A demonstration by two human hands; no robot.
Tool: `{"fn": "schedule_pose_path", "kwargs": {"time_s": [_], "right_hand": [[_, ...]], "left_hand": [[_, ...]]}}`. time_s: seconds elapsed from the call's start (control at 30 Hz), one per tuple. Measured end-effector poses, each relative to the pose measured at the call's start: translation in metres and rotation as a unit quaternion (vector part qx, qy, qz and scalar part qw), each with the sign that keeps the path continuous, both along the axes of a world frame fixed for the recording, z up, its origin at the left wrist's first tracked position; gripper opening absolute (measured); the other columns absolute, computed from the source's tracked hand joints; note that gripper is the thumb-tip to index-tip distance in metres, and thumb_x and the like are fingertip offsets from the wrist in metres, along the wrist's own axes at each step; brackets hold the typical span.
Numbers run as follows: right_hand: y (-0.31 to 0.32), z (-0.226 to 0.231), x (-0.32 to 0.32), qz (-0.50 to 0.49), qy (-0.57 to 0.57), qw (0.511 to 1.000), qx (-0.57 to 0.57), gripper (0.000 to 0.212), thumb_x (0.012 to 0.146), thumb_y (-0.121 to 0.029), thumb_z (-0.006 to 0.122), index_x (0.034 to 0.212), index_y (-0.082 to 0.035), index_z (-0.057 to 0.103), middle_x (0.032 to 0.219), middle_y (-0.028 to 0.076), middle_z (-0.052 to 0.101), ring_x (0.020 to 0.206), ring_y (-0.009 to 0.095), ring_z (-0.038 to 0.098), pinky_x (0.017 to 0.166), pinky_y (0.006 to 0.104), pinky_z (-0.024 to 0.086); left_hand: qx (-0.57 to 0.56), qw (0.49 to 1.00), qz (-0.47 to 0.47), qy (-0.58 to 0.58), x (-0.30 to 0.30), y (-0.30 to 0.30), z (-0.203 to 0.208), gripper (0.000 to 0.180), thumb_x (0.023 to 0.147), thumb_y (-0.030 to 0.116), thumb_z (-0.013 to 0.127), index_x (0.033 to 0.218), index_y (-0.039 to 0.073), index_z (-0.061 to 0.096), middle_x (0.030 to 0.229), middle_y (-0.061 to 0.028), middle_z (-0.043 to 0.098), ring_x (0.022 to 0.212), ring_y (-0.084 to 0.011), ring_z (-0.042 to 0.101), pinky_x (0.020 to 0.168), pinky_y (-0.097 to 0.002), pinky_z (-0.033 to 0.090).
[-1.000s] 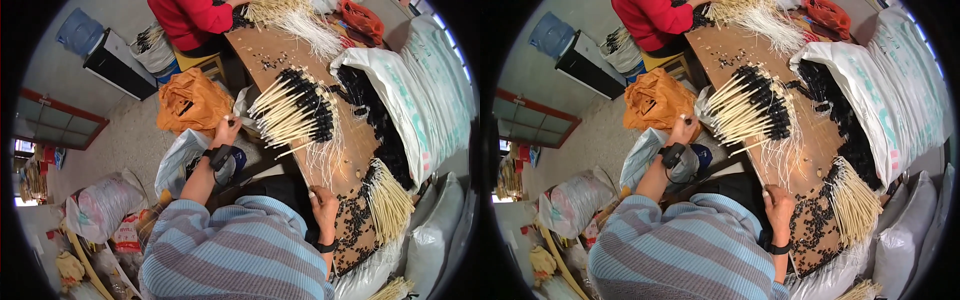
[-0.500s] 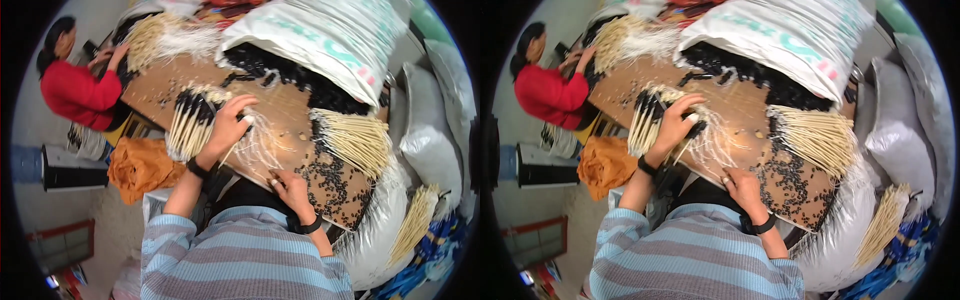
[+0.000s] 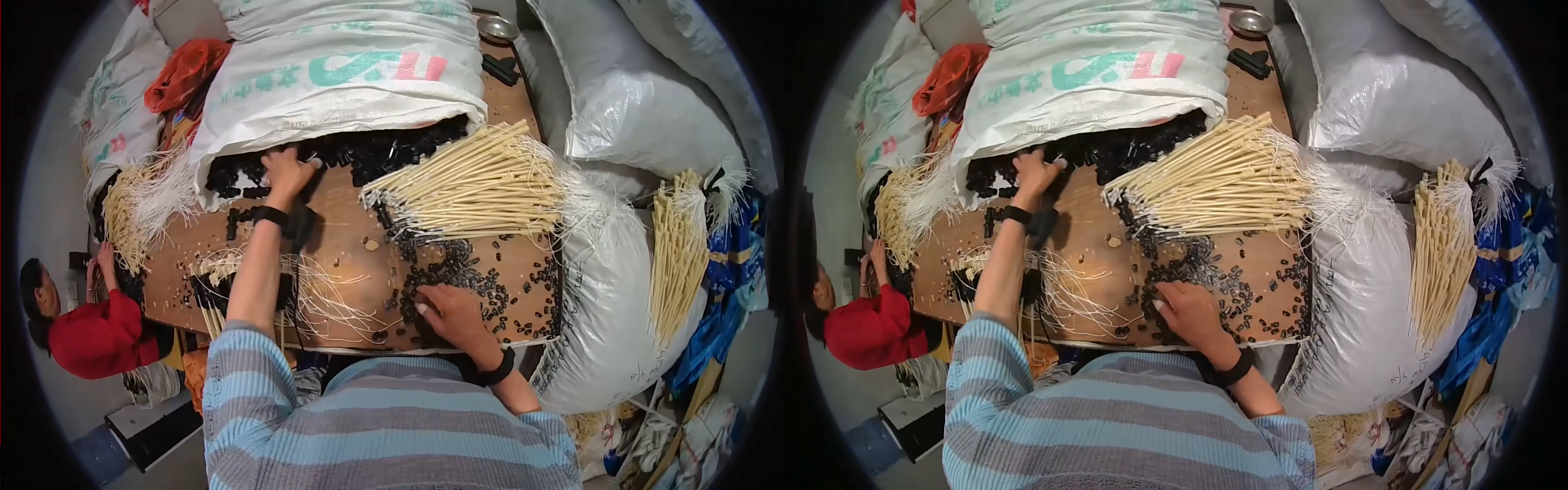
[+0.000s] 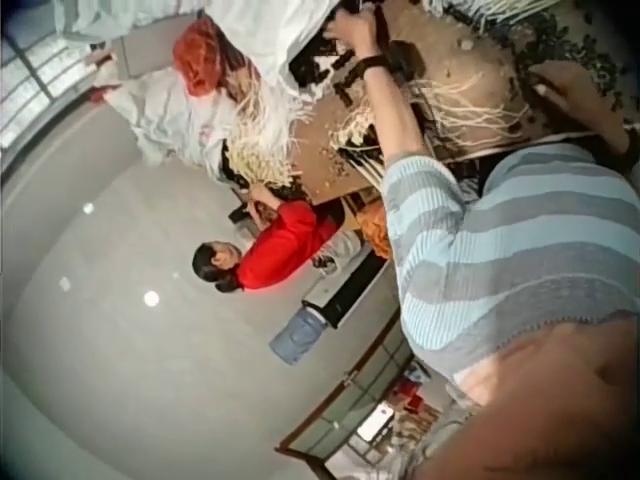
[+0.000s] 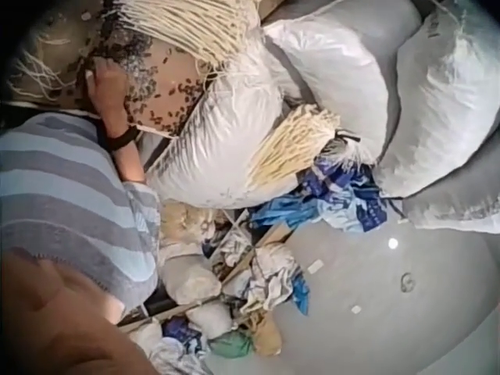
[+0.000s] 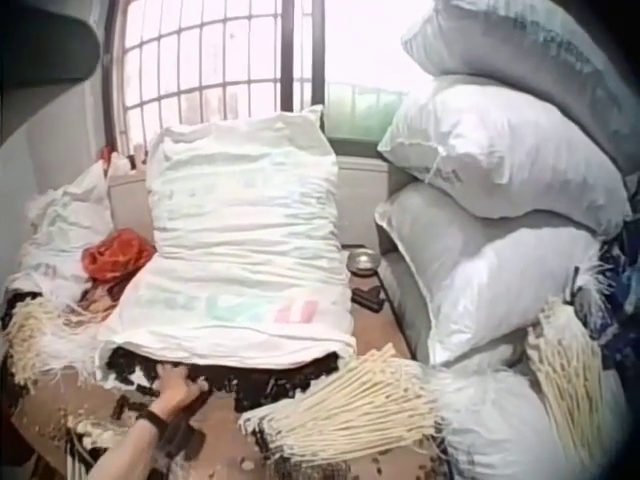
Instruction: The person assembles components by hand, threading a white cord through a black plastic piece and sliding it onto a wooden stick. They then snap a small black clip onto the cord and place the completed assembly into a row on the table.
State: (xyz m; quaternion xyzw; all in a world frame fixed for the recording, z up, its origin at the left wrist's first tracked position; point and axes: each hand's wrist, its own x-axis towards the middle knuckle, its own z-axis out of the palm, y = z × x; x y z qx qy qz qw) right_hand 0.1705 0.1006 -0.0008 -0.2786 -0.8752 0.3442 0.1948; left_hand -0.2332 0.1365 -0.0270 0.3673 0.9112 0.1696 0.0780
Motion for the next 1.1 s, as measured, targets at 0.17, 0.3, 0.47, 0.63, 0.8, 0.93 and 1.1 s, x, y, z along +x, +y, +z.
{"fn": "schedule_pose_path", "kwargs": {"time_s": [0.17, 0.3, 0.47, 0.63, 0.8, 0.93, 1.1], "right_hand": [[0.012, 0.007, -0.001, 0.014, -0.037, 0.999, -0.002, 0.025, 0.081, -0.016, 0.068, 0.104, -0.007, 0.065, 0.082, 0.010, 0.063, 0.076, 0.030, 0.063, 0.066, 0.0399, 0.050], [0.016, -0.001, 0.007, -0.011, -0.005, 0.999, -0.029, 0.027, 0.082, -0.017, 0.067, 0.106, -0.007, 0.066, 0.089, 0.011, 0.067, 0.079, 0.032, 0.065, 0.068, 0.0378, 0.052], [0.032, -0.008, 0.021, -0.085, -0.043, 0.995, -0.033, 0.025, 0.083, -0.018, 0.067, 0.106, -0.006, 0.069, 0.087, 0.011, 0.069, 0.076, 0.029, 0.067, 0.067, 0.0350, 0.052], [0.064, 0.001, 0.035, -0.188, -0.087, 0.977, -0.058, 0.022, 0.080, -0.017, 0.069, 0.100, -0.007, 0.069, 0.086, 0.014, 0.068, 0.076, 0.032, 0.065, 0.064, 0.0378, 0.049], [0.105, -0.002, 0.040, -0.171, -0.063, 0.963, 0.200, 0.017, 0.080, -0.010, 0.067, 0.097, -0.008, 0.068, 0.083, 0.013, 0.063, 0.076, 0.032, 0.062, 0.065, 0.0390, 0.048], [0.114, -0.007, 0.045, -0.179, -0.152, 0.940, 0.247, 0.019, 0.076, -0.007, 0.066, 0.095, -0.009, 0.065, 0.083, 0.011, 0.059, 0.079, 0.033, 0.060, 0.066, 0.0415, 0.047], [0.120, -0.011, 0.045, -0.159, -0.166, 0.936, 0.267, 0.016, 0.074, -0.005, 0.066, 0.088, -0.007, 0.060, 0.080, 0.010, 0.058, 0.078, 0.032, 0.059, 0.066, 0.0415, 0.046]], "left_hand": [[0.102, 0.981, -0.157, 0.054, 0.067, -0.020, -0.008, 0.052, 0.067, 0.024, 0.070, 0.119, 0.022, 0.065, 0.146, -0.0239, 0.033, 0.131, -0.0473, 0.024, 0.111, -0.0512, 0.026], [0.148, 0.951, -0.261, -0.069, 0.074, -0.047, 0.011, 0.052, 0.067, 0.019, 0.066, 0.120, 0.020, 0.065, 0.146, -0.0188, 0.037, 0.129, -0.0420, 0.036, 0.109, -0.0494, 0.030], [0.280, 0.937, -0.205, -0.026, 0.109, -0.080, 0.024, 0.046, 0.067, 0.002, 0.060, 0.111, 0.010, 0.068, 0.126, -0.0127, 0.059, 0.115, -0.0323, 0.052, 0.100, -0.0402, 0.042], [0.295, 0.940, -0.168, -0.037, 0.143, -0.113, 0.022, 0.035, 0.072, -0.001, 0.058, 0.104, 0.007, 0.070, 0.109, -0.0105, 0.067, 0.106, -0.0298, 0.060, 0.095, -0.0391, 0.045], [0.215, 0.961, -0.156, 0.081, 0.153, -0.113, 0.038, 0.042, 0.069, -0.006, 0.059, 0.107, 0.009, 0.069, 0.108, -0.0094, 0.066, 0.101, -0.0306, 0.058, 0.087, -0.0387, 0.047], [0.128, 0.982, -0.092, 0.105, 0.148, -0.122, 0.029, 0.048, 0.067, -0.006, 0.062, 0.111, 0.010, 0.067, 0.105, -0.0097, 0.062, 0.100, -0.0310, 0.054, 0.084, -0.0393, 0.045], [0.120, 0.978, -0.170, 0.030, 0.142, -0.120, 0.019, 0.053, 0.063, -0.011, 0.062, 0.113, 0.007, 0.066, 0.095, -0.0128, 0.064, 0.093, -0.0326, 0.058, 0.081, -0.0397, 0.048]]}}
